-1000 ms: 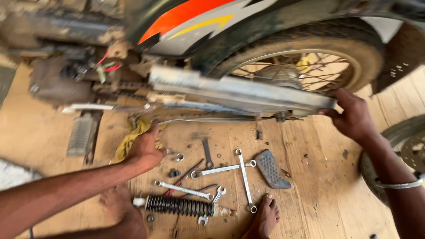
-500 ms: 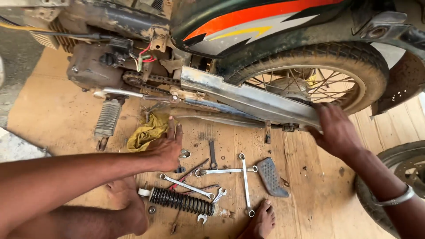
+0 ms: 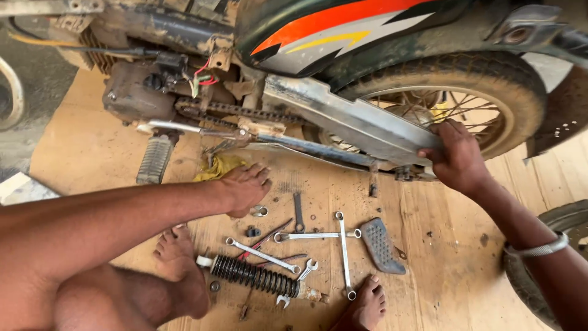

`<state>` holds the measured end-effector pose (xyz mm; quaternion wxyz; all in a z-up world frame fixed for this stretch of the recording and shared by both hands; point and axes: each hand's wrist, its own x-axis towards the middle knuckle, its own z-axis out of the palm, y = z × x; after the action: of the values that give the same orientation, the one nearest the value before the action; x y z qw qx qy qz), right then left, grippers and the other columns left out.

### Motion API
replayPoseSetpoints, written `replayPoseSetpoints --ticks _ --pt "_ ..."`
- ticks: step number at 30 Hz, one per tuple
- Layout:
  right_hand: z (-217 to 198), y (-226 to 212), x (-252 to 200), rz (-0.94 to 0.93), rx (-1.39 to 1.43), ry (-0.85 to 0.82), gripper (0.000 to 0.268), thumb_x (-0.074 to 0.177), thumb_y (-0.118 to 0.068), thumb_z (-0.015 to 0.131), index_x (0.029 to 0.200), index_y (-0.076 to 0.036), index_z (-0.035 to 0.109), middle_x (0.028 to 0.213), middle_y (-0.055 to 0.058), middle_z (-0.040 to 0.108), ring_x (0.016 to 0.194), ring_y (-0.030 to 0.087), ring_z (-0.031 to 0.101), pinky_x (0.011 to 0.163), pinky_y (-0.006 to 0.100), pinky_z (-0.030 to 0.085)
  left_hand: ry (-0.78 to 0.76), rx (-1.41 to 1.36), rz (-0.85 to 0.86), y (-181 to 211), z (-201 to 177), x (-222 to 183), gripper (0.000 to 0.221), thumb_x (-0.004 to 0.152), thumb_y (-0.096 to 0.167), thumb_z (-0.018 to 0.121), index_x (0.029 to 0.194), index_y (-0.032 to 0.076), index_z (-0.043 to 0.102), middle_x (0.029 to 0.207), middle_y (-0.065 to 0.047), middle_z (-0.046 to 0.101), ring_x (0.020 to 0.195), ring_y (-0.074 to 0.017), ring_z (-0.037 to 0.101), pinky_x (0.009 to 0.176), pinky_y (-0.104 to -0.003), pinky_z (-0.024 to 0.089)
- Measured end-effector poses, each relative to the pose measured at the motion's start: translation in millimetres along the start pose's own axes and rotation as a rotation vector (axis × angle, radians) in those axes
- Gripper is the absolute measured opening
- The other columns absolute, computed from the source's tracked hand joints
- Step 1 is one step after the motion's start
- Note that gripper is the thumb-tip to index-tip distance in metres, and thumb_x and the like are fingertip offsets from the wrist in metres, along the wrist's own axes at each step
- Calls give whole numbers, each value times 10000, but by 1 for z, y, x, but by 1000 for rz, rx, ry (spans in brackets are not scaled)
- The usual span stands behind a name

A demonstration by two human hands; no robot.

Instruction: The person uses a wrench to loosen and remove the rear shock absorber from a motorcycle, then sets the shock on the ground and moves to the front of the bike, manipulating wiring and components near the headlight and handlebar area by hand.

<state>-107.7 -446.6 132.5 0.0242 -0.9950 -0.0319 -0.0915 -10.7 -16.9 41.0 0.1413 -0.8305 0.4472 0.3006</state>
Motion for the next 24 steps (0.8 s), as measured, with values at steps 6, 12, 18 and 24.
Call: replayPoseSetpoints --ticks 6,12,18,24 --pt "-6 -18 -12 -163 -4 9 364 863 -166 729 1117 48 581 961 165 578 935 320 559 810 482 500 4 202 91 -4 21 11 758 943 84 541 1596 -27 173 1699 -281 17 1577 -429 54 1258 -548 102" --pt "-6 -26 -15 -206 57 23 387 855 -148 745 1153 60 612 948 167 595 870 316 594 730 464 528 -124 234 86 -10 41 0 781 946 28 509 1618 17 112 1699 -248 -46 1577 -406 -11 1268 -539 7" --pt "-18 -34 -10 -199 98 11 443 799 -188 789 1151 46 659 1003 167 661 823 327 691 681 439 595 -289 242 41 -20 54 -16 753 972 66 522 1626 24 152 1716 -242 -1 1597 -389 24 1293 -510 35" --pt "-26 -54 2 -338 -158 29 462 817 -288 746 1154 21 684 1075 182 676 906 337 704 737 431 600 -306 230 38 -32 97 2 801 930 55 589 1623 10 191 1649 -304 188 1561 -439 152 1269 -550 120"
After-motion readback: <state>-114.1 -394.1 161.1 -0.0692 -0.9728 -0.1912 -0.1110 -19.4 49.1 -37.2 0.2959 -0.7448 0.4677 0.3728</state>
